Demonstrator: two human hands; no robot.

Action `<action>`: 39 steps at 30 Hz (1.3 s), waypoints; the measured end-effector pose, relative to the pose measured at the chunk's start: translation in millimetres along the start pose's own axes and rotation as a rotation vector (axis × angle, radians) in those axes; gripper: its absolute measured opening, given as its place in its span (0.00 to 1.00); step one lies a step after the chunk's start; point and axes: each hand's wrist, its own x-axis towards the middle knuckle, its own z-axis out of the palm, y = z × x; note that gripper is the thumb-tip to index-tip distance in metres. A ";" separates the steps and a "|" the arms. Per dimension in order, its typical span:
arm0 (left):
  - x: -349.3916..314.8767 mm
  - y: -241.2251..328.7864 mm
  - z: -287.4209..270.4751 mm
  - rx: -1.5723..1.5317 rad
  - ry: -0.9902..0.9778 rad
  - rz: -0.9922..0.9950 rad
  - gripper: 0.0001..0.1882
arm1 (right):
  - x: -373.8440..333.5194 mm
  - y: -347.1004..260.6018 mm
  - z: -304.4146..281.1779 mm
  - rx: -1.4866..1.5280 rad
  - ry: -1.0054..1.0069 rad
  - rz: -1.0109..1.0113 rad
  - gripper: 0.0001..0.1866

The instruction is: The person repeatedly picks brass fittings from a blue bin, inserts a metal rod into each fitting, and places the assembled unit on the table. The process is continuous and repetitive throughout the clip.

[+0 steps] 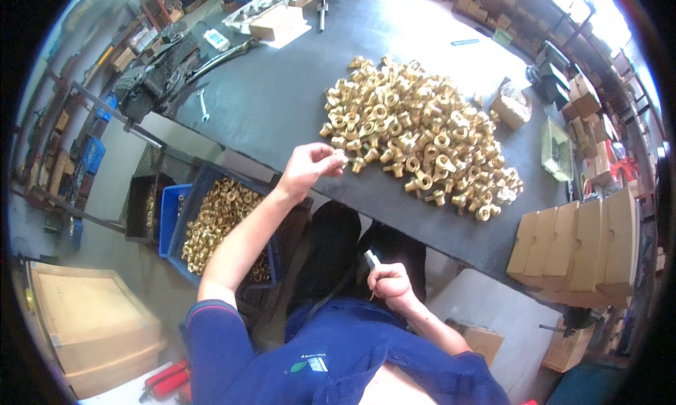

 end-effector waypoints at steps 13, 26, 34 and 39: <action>218.7 42.0 46.9 0.604 0.335 0.377 0.14 | -25.8 -4.5 -26.1 0.047 0.128 -0.053 0.08; -75.9 -8.4 -172.1 0.314 0.451 0.262 0.04 | -0.3 0.1 3.8 -0.023 -0.004 0.040 0.08; -216.5 -128.0 -226.6 1.170 0.510 -0.529 0.11 | 13.9 0.9 21.4 -0.117 -0.065 0.091 0.09; -187.4 -165.9 -234.0 1.407 0.308 -0.719 0.11 | 10.9 7.3 25.6 -0.208 -0.039 0.053 0.09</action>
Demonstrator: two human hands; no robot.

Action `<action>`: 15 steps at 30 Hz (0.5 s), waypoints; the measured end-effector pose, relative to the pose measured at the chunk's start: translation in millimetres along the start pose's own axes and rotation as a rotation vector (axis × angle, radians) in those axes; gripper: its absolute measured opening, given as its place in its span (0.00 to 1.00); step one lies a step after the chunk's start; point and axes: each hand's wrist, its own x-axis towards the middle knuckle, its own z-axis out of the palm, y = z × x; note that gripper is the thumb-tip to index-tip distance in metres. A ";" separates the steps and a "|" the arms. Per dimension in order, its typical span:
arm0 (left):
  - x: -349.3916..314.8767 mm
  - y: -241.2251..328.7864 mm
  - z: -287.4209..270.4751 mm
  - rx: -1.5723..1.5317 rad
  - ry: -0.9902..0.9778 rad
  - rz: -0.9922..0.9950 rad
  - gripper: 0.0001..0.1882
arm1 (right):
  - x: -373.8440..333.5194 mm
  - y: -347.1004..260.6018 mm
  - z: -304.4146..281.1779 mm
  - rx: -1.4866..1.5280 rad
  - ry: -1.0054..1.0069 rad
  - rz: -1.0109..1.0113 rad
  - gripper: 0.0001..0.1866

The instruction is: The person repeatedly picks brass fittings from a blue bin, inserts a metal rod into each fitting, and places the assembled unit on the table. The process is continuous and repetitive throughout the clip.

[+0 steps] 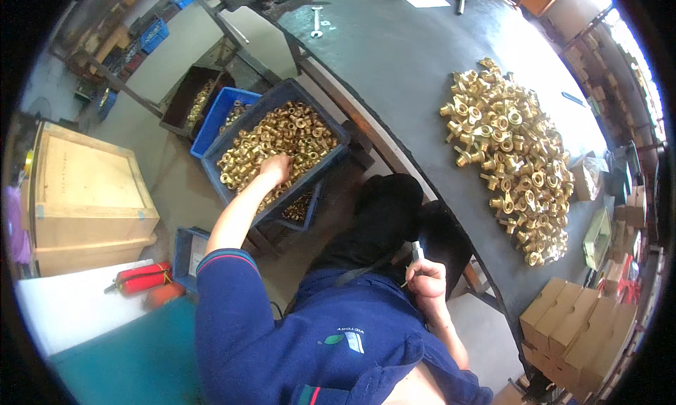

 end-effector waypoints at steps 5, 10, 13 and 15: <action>3.1 8.1 -7.0 0.190 -0.123 0.075 0.12 | -7.1 1.8 -1.7 0.014 0.077 0.008 0.08; -6.7 2.7 -23.2 0.042 -0.237 -0.066 0.14 | -10.3 9.0 -2.4 0.053 0.070 0.048 0.08; -14.2 -0.3 -21.8 0.072 -0.187 -0.043 0.15 | -9.3 7.3 -0.6 0.051 0.059 0.060 0.08; -7.7 -19.6 -1.5 0.110 -0.152 -0.061 0.15 | -8.8 5.4 2.0 0.059 0.044 0.061 0.09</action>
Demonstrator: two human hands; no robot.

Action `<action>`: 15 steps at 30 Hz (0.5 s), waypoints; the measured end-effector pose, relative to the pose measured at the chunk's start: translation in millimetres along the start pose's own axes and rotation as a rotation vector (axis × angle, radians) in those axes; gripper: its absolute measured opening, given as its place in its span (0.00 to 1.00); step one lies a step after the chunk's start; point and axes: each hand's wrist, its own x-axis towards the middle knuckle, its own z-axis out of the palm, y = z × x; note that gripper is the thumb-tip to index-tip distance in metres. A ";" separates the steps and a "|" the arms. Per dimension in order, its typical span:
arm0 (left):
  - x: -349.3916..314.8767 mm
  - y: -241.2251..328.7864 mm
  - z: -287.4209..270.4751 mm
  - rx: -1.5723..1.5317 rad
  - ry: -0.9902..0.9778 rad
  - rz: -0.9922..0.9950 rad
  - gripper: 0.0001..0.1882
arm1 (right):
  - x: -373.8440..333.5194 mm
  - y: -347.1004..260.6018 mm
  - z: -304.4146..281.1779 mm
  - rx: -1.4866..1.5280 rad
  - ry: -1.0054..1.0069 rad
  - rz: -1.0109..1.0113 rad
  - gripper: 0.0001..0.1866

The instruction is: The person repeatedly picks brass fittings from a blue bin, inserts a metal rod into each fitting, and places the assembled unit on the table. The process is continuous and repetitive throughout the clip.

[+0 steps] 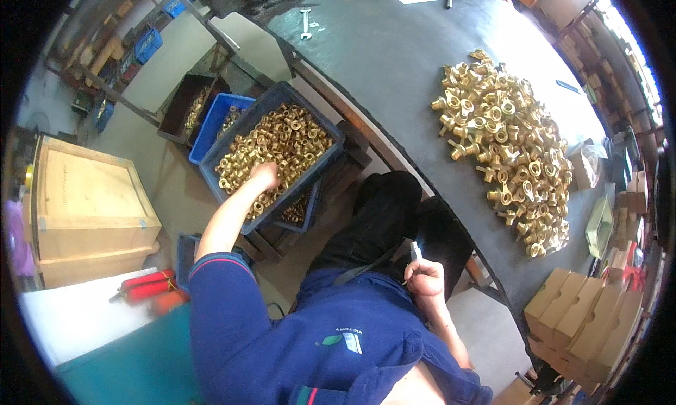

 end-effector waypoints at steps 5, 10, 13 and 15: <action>-5.8 4.7 -3.0 0.028 0.039 -0.003 0.15 | -0.9 -1.5 -8.1 -0.031 -0.017 0.056 0.12; -41.6 13.9 -41.3 -0.574 0.074 0.138 0.11 | -0.2 -3.4 -9.2 -0.147 -0.060 0.016 0.11; -96.2 65.9 -84.3 -1.300 -0.107 0.288 0.10 | 5.8 -5.2 -3.0 -0.311 -0.156 -0.099 0.07; -120.4 101.1 -93.6 -1.514 -0.260 0.476 0.10 | 9.2 -11.9 6.1 -0.367 -0.218 -0.223 0.05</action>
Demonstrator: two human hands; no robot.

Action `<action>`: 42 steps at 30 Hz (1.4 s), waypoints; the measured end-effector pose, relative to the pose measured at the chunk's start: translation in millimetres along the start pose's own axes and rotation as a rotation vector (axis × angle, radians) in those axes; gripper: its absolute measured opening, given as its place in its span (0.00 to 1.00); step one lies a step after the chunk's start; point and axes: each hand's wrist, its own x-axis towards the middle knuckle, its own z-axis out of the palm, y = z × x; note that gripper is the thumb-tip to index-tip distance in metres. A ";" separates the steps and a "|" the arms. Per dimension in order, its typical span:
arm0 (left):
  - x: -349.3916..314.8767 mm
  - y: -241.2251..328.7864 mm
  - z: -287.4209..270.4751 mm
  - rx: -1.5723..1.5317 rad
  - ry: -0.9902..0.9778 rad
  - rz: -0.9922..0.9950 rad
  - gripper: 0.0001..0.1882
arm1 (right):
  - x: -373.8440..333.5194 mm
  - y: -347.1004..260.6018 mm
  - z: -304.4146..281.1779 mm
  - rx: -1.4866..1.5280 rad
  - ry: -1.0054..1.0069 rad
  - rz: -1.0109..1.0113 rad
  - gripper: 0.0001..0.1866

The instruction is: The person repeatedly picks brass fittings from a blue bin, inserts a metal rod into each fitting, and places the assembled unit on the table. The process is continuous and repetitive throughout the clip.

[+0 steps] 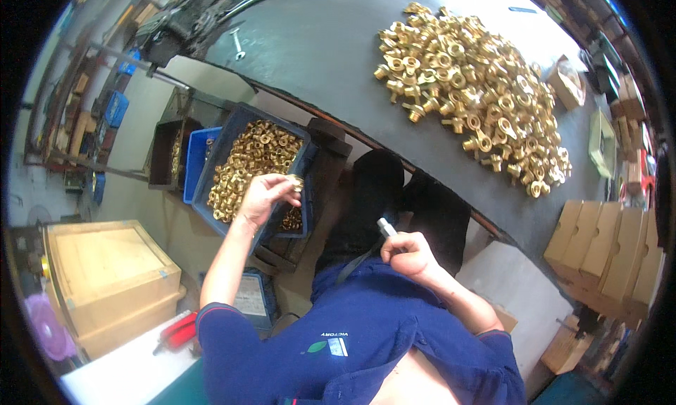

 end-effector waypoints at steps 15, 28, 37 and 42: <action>1.8 9.9 136.3 0.111 -0.389 -0.013 0.06 | -0.1 -22.8 -12.4 -0.442 -0.031 -0.107 0.05; 26.4 17.9 148.8 0.104 -0.487 0.018 0.06 | 3.1 -7.2 -18.5 0.828 0.018 0.108 0.07; 116.6 92.0 205.6 0.194 -0.406 0.410 0.05 | -24.9 -3.6 -50.2 0.495 0.357 -0.164 0.06; 199.6 151.8 235.0 0.630 -0.115 0.706 0.09 | -40.0 8.1 -49.5 0.546 0.423 -0.093 0.06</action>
